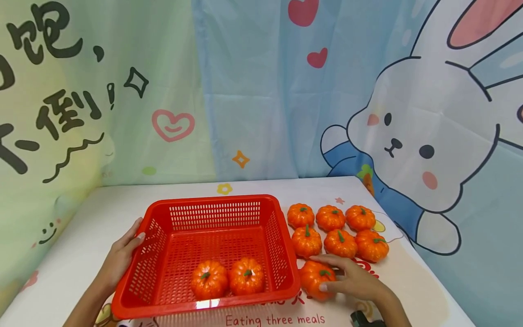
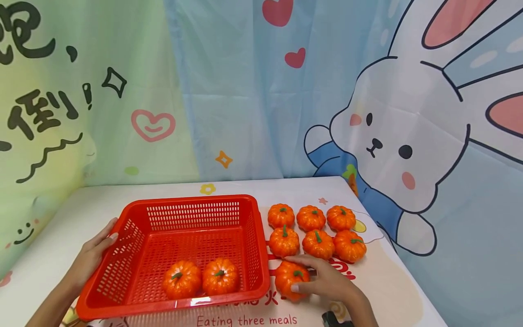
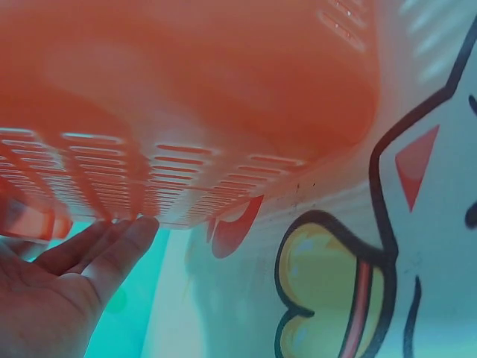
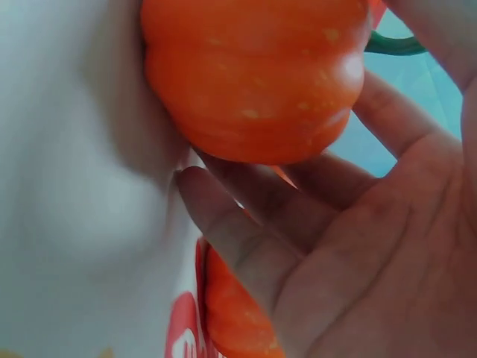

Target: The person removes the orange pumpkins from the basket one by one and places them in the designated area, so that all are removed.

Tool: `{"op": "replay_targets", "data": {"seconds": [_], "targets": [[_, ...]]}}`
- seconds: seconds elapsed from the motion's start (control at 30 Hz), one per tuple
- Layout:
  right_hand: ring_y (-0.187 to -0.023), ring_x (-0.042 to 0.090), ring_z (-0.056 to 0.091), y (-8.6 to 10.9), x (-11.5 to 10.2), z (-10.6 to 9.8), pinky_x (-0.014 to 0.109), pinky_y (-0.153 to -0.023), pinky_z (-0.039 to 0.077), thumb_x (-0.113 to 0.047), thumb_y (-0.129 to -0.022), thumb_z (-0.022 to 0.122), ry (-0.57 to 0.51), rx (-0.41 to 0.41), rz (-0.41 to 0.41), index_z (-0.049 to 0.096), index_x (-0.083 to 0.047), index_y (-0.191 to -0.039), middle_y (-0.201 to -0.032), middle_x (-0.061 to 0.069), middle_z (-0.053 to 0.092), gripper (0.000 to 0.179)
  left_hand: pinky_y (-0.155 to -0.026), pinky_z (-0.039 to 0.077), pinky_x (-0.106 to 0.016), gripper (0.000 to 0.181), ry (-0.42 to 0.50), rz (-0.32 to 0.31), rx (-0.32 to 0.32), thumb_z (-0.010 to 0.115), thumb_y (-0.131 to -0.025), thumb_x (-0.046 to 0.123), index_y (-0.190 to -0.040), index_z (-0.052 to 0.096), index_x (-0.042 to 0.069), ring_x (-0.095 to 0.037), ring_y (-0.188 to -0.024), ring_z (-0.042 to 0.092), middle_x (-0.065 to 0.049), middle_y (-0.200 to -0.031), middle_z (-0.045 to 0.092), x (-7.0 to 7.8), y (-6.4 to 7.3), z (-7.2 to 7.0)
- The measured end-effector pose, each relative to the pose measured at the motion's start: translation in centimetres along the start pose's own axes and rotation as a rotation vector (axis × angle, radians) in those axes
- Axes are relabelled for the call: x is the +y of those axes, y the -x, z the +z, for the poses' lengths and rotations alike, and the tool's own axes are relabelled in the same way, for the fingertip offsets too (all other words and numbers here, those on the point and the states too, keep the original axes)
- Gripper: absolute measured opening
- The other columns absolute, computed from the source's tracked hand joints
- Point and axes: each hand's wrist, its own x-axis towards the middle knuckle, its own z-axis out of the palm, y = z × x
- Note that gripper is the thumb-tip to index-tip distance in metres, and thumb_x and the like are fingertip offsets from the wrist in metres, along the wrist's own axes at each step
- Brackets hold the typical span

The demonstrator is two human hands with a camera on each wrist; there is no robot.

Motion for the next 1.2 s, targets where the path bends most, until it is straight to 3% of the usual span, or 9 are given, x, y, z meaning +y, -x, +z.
{"op": "replay_targets", "data": {"seconds": [0.17,0.33,0.57,0.77,1.2], "targets": [[-0.124,0.040,0.045,0.4,-0.3,-0.4,0.056,-0.093,0.047,-0.031,-0.085,0.074,0.025,0.013,0.003,0.058,-0.018,-0.137,-0.139,0.012,0.053,0.056,-0.066,0.059,-0.035,0.063,0.001,0.008,-0.001,0.038,-0.107,0.033,-0.157,0.005,0.016,-0.013,-0.085,0.063,-0.026,-0.155,0.019,0.1,0.0,0.0],[-0.118,0.039,0.053,0.7,-0.9,-1.0,0.050,-0.092,0.050,-0.027,-0.086,0.075,0.029,0.032,-0.054,0.054,-0.008,-0.139,-0.134,0.015,0.056,0.061,-0.065,0.059,-0.035,0.063,-0.004,0.016,-0.002,0.038,-0.107,0.033,-0.157,0.005,0.015,-0.012,-0.085,0.063,-0.026,-0.155,0.019,0.2,0.0,0.0],[-0.121,0.045,0.050,0.6,-2.5,-1.6,0.057,-0.093,0.046,-0.026,-0.085,0.075,0.064,0.074,-0.081,0.049,-0.004,-0.142,-0.137,0.019,0.053,0.066,-0.065,0.059,-0.036,0.063,0.001,0.011,-0.002,0.037,-0.107,0.033,-0.157,0.004,0.016,-0.014,-0.083,0.063,-0.027,-0.153,0.022,0.3,0.1,0.0],[-0.124,0.040,0.050,-0.2,-4.2,-1.8,0.056,-0.094,0.045,-0.019,-0.087,0.074,0.050,0.101,-0.177,0.051,-0.004,-0.140,-0.138,0.018,0.052,0.061,-0.063,0.059,-0.038,0.060,-0.004,0.036,0.008,0.036,-0.107,0.032,-0.157,0.007,0.017,-0.018,-0.080,0.064,-0.029,-0.148,0.030,0.1,0.2,0.2],[-0.122,0.041,0.051,-2.8,-8.1,-1.1,0.060,-0.088,0.048,-0.026,-0.086,0.076,0.062,0.111,-0.290,0.056,-0.022,-0.139,-0.139,0.003,0.054,0.056,-0.064,0.059,-0.039,0.060,0.003,0.026,0.024,0.037,-0.107,0.033,-0.157,0.008,0.018,-0.020,-0.080,0.066,-0.029,-0.146,0.032,-0.2,0.2,0.2]]}}
